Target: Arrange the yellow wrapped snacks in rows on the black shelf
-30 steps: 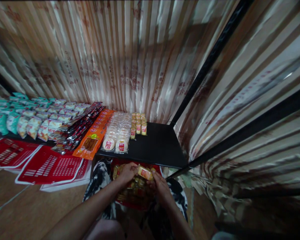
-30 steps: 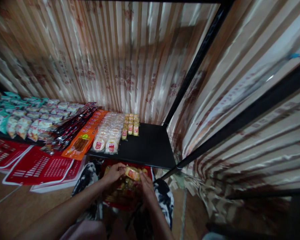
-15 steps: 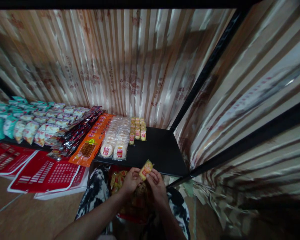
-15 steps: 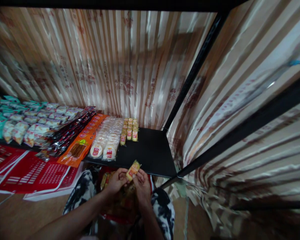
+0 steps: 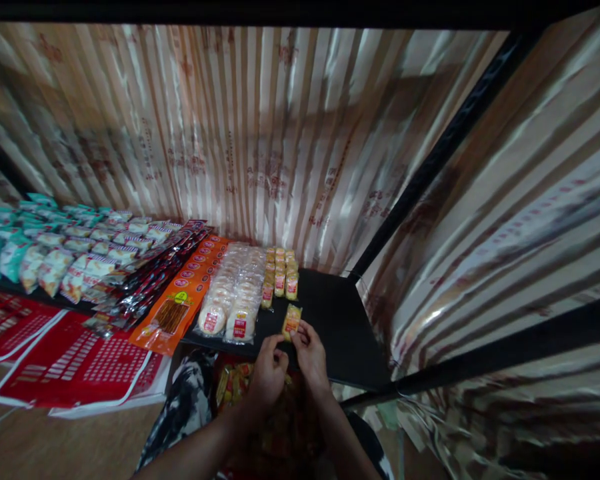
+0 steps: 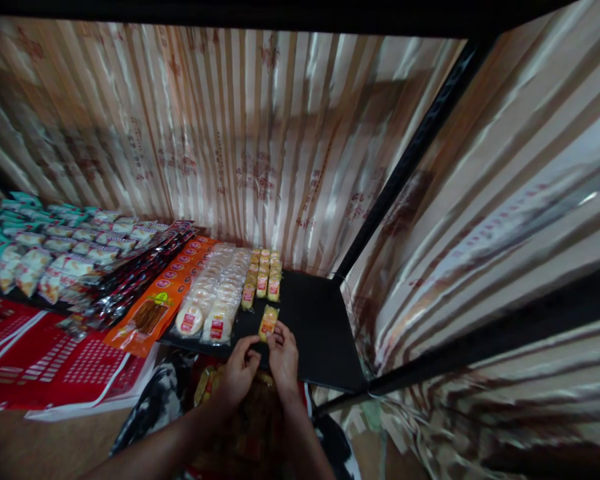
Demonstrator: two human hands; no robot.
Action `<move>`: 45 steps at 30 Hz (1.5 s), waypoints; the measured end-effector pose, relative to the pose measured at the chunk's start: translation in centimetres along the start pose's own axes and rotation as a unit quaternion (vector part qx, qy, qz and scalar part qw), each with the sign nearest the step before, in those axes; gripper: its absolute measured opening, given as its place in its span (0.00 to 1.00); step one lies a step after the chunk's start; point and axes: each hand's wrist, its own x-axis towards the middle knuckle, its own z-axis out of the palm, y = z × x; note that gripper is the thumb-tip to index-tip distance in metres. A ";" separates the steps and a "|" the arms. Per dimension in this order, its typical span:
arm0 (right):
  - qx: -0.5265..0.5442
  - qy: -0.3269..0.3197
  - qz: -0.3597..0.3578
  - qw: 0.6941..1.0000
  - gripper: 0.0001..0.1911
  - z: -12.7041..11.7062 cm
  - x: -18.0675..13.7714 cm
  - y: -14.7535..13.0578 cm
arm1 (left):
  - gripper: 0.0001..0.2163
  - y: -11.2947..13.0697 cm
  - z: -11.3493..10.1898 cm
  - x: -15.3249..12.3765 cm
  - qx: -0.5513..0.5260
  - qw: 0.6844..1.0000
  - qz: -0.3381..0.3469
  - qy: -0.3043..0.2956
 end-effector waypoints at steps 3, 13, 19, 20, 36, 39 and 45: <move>-0.056 -0.005 -0.019 0.998 0.19 1.2 2.2 -0.2 | 0.20 0.0 0.7 1.7 -0.033 0.999 -0.014 -0.019; -0.145 0.021 -0.063 0.987 0.20 3.4 6.6 -0.4 | 0.21 -1.2 1.8 6.3 -0.100 0.994 -0.040 0.007; -0.121 0.014 -0.059 0.991 0.16 4.2 7.1 0.2 | 0.20 -1.8 1.8 7.1 -0.108 0.993 -0.048 0.007; -0.127 0.014 -0.060 0.990 0.14 4.2 7.0 0.3 | 0.20 -1.9 1.8 7.1 -0.108 0.993 -0.048 0.006; -0.186 0.028 -0.110 0.976 0.16 4.6 6.5 0.7 | 0.20 -2.5 2.0 7.9 -0.039 0.999 -0.025 0.000; -0.186 0.023 -0.115 0.976 0.17 4.4 6.3 0.4 | 0.20 -2.3 1.9 7.6 -0.035 0.999 -0.018 0.000; -0.212 0.065 -0.127 0.967 0.19 3.3 3.9 -0.1 | 0.15 -1.4 0.9 5.0 0.002 0.999 0.028 0.027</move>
